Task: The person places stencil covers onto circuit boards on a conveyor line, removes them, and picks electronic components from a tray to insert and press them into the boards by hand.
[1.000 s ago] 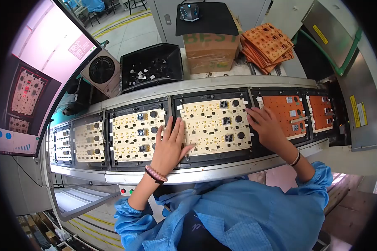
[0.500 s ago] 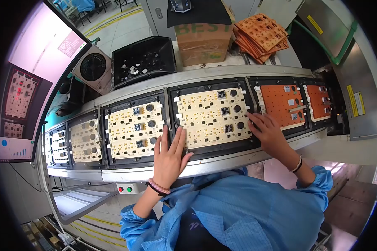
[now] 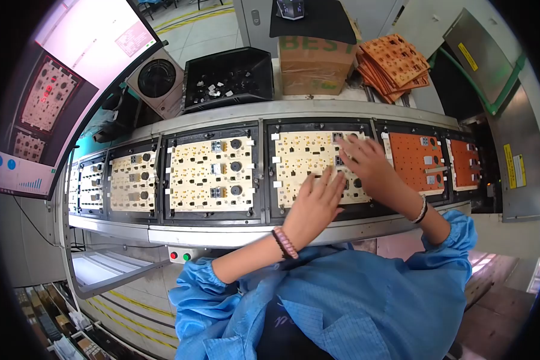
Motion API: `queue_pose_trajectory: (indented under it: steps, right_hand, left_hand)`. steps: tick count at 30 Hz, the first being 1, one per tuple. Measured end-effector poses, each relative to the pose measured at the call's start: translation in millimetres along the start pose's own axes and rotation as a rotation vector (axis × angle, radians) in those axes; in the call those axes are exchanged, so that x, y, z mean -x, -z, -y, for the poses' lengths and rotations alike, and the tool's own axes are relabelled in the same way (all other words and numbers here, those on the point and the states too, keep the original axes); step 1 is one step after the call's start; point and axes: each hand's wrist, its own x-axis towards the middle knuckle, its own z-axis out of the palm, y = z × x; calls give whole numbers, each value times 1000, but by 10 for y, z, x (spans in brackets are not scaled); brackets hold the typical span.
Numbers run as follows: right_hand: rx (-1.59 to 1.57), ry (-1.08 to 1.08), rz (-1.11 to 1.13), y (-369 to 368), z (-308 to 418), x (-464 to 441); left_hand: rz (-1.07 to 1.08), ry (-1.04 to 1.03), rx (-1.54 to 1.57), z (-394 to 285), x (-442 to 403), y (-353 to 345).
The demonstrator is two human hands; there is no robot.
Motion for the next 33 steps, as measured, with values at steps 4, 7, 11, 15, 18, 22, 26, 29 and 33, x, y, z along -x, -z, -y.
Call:
queue_pose_trajectory:
  steps: [4, 7, 11, 15, 18, 22, 26, 29, 33]
  right_hand:
    - [-52, 63, -51, -186, -93, -37]
    - [-128, 134, 108, 194, -338, -232]
    - [53, 85, 14, -75, -302, -352]
    - [62, 90, 267, 41, -361, -565]
    - [-170, -13, 458, 244, -619, -988]
    - [-109, 134, 66, -62, -638, -1821]
    - [73, 263, -26, -563, -527, -2818]
    - [219, 295, 111, -867, -435, -3239]
    - [-109, 238, 148, -1068, -563, -3595]
  left_hand:
    - [-24, -17, 42, -41, -69, -92]
    - [13, -40, -56, -98, -110, -41]
    - [113, -60, -234, -267, -137, -51]
    - [112, -71, -100, -170, -222, -24]
    - [11, -40, 220, 60, -126, 115]
    - [-108, 25, 360, 261, 291, 239]
    - [-113, 100, 340, 416, 588, 302]
    - [-101, 121, 353, 508, 724, 438]
    - [-101, 160, 335, 786, 873, 410]
